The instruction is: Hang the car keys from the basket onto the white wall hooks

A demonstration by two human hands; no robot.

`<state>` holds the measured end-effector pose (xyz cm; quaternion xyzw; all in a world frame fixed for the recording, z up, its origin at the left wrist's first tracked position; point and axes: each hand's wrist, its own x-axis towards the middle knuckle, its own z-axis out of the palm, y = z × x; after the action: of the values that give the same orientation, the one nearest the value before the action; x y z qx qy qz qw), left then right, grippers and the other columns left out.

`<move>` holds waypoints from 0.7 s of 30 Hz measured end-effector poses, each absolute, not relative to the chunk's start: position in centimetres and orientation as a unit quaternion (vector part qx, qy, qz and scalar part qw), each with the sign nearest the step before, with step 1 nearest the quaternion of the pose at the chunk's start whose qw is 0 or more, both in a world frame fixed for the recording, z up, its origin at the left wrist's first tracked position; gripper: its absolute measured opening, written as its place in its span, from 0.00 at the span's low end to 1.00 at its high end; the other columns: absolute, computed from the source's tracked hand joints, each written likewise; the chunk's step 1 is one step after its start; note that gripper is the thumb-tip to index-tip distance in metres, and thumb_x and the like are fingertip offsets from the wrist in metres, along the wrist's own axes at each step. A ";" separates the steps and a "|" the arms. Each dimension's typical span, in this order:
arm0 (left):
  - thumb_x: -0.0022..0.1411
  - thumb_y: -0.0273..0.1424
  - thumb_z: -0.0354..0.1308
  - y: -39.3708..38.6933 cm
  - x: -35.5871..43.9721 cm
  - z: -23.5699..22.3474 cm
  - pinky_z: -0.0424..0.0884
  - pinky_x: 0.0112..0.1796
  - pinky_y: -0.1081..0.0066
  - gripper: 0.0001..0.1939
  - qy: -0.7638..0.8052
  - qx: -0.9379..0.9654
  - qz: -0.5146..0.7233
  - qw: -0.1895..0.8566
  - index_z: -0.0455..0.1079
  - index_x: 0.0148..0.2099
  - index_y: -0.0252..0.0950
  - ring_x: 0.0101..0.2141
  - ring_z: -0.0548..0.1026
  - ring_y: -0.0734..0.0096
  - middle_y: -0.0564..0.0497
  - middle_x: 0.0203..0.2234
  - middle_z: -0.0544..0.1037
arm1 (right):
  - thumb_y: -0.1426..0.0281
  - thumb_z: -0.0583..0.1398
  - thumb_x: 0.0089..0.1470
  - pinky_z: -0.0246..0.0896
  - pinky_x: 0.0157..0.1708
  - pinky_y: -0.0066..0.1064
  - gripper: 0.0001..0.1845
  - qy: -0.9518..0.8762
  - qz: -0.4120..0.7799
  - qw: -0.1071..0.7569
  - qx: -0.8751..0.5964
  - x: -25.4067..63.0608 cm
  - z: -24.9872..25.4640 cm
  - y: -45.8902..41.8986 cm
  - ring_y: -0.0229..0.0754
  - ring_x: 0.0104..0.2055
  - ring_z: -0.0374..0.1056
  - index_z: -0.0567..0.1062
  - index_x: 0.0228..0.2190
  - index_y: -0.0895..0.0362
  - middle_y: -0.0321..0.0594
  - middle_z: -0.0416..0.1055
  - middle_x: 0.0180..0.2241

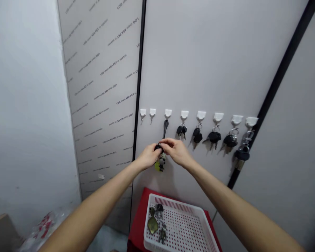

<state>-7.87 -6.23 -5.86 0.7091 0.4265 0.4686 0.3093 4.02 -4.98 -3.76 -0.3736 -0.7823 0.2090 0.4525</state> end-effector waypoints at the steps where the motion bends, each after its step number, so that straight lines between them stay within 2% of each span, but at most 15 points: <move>1: 0.48 0.30 0.43 -6.0 -8.1 -5.2 0.55 0.17 0.80 0.08 0.440 0.720 0.464 0.270 0.59 0.25 0.32 0.15 0.59 0.82 0.57 0.13 0.61 | 0.69 0.52 0.38 0.54 0.21 0.23 0.10 -0.780 0.197 0.459 -0.376 3.7 -3.1 -4.7 0.31 0.21 0.58 0.69 0.25 0.60 0.35 0.65 0.21; 5: 0.49 0.29 0.40 -5.3 -8.6 -2.7 0.59 0.20 0.79 0.08 0.473 0.729 0.466 0.166 0.60 0.29 0.32 0.16 0.62 0.82 0.54 0.19 0.66 | 0.70 0.53 0.37 0.54 0.22 0.23 0.09 -0.763 0.128 0.506 -0.382 2.3 -0.8 -3.5 0.31 0.20 0.59 0.69 0.23 0.61 0.35 0.65 0.18; 7: 0.50 0.29 0.40 -4.9 -8.8 -1.8 0.59 0.20 0.78 0.09 0.489 0.722 0.475 0.120 0.60 0.28 0.32 0.16 0.62 0.82 0.54 0.19 0.67 | 0.71 0.52 0.37 0.55 0.23 0.24 0.09 -0.752 0.090 0.535 -0.374 1.5 0.0 -2.9 0.31 0.20 0.59 0.69 0.25 0.61 0.35 0.65 0.18; 12: 0.51 0.30 0.40 -2.8 -9.6 -0.2 0.60 0.20 0.78 0.10 0.524 0.669 0.520 0.077 0.61 0.27 0.32 0.14 0.62 0.82 0.53 0.17 0.67 | 0.72 0.50 0.41 0.57 0.29 0.26 0.11 -0.737 0.011 0.577 -0.352 0.2 0.7 -1.9 0.33 0.25 0.62 0.68 0.29 0.60 0.38 0.67 0.25; 17: 0.50 0.31 0.41 -0.8 -10.0 1.1 0.61 0.24 0.77 0.12 0.566 0.636 0.522 0.047 0.62 0.29 0.31 0.19 0.66 0.78 0.51 0.19 0.69 | 0.78 0.47 0.41 0.54 0.35 0.28 0.16 -0.786 -0.116 0.473 -0.381 -0.2 0.7 -1.3 0.37 0.32 0.61 0.68 0.34 0.62 0.43 0.67 0.30; 21: 0.49 0.32 0.41 -0.2 -10.0 0.9 0.61 0.25 0.77 0.12 0.612 0.630 0.476 0.036 0.64 0.29 0.31 0.22 0.67 0.75 0.48 0.20 0.70 | 0.79 0.46 0.41 0.53 0.37 0.29 0.21 -0.808 -0.141 0.400 -0.408 -0.4 0.6 -1.0 0.39 0.35 0.60 0.62 0.41 0.63 0.46 0.66 0.33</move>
<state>-9.96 -0.20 0.92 0.6303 0.6121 0.4762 0.0361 -0.37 -0.96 0.55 -0.4079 -0.8085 -0.1407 0.4002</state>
